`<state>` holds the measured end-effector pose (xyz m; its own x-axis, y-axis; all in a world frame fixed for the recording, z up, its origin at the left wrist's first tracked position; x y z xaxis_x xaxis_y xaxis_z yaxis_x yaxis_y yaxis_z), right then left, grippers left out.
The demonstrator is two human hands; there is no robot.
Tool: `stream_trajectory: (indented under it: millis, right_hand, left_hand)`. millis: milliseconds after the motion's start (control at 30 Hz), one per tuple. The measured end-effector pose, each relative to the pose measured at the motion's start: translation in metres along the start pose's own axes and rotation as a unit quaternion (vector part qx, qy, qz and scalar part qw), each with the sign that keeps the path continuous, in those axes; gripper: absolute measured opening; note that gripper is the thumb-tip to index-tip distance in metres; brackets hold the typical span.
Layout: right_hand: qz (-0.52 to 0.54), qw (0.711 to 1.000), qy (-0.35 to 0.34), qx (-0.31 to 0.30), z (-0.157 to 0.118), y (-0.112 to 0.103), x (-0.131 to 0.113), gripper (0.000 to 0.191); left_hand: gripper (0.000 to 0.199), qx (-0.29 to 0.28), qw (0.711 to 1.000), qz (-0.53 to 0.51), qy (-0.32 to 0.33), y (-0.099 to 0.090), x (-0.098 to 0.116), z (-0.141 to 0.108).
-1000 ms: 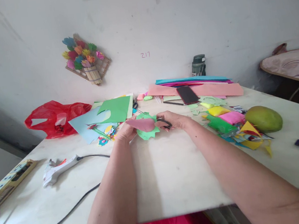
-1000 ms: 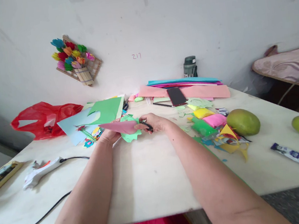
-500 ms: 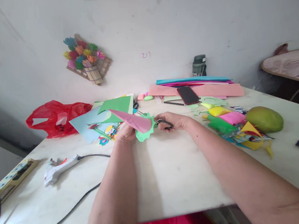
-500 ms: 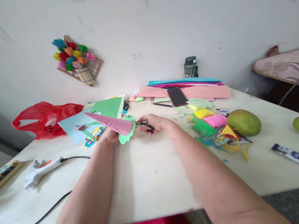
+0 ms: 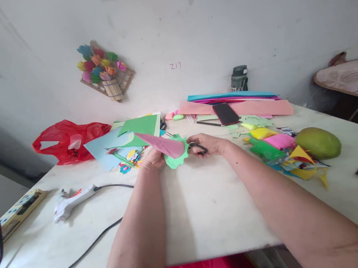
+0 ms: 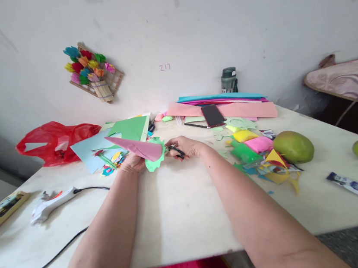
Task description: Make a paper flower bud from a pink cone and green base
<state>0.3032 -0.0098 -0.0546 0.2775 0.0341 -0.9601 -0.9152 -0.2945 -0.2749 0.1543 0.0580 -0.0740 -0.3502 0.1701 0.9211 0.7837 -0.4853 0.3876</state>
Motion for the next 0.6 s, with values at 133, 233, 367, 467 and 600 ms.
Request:
stream_trajectory:
  millis: [133, 233, 367, 467, 600]
  right_hand:
    - [-0.005, 1.000, 0.001, 0.026, -0.0001, 0.0000, -0.0027, 0.014]
    - [-0.013, 0.999, -0.008, 0.036, 0.0001, 0.0005, -0.0047, 0.009]
    - [-0.008, 0.998, -0.024, 0.053, 0.0018, 0.0004, -0.0048, 0.007]
    - [0.004, 0.998, -0.027, 0.061, 0.0037, 0.0003, -0.0033, 0.005]
    - [0.012, 0.998, -0.025, 0.063, 0.0053, 0.0009, -0.0035, 0.003]
  left_hand:
    - [0.039, 0.010, 1.000, 0.009, 0.027, -0.0050, -0.0008, 0.0046]
    - [0.039, 0.018, 0.999, 0.007, 0.035, -0.0065, -0.0012, 0.0061]
    - [0.038, 0.028, 0.999, -0.008, 0.039, -0.0071, -0.0009, 0.0063]
    - [0.037, 0.030, 0.999, -0.012, 0.038, -0.0083, -0.0019, 0.0070]
    - [0.034, 0.029, 0.999, -0.013, 0.030, -0.0103, -0.0047, 0.0089]
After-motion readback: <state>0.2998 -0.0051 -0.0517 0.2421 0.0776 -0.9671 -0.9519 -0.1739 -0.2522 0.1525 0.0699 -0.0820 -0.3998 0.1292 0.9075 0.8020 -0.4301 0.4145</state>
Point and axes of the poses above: each hand's wrist, its own z-axis towards the middle knuckle, its own y-axis out of the palm, x = y × z, the point moved 5 cm from there along z, towards the middle knuckle, and after that the axes turned 1 degree about z, right-handed, at the moved point
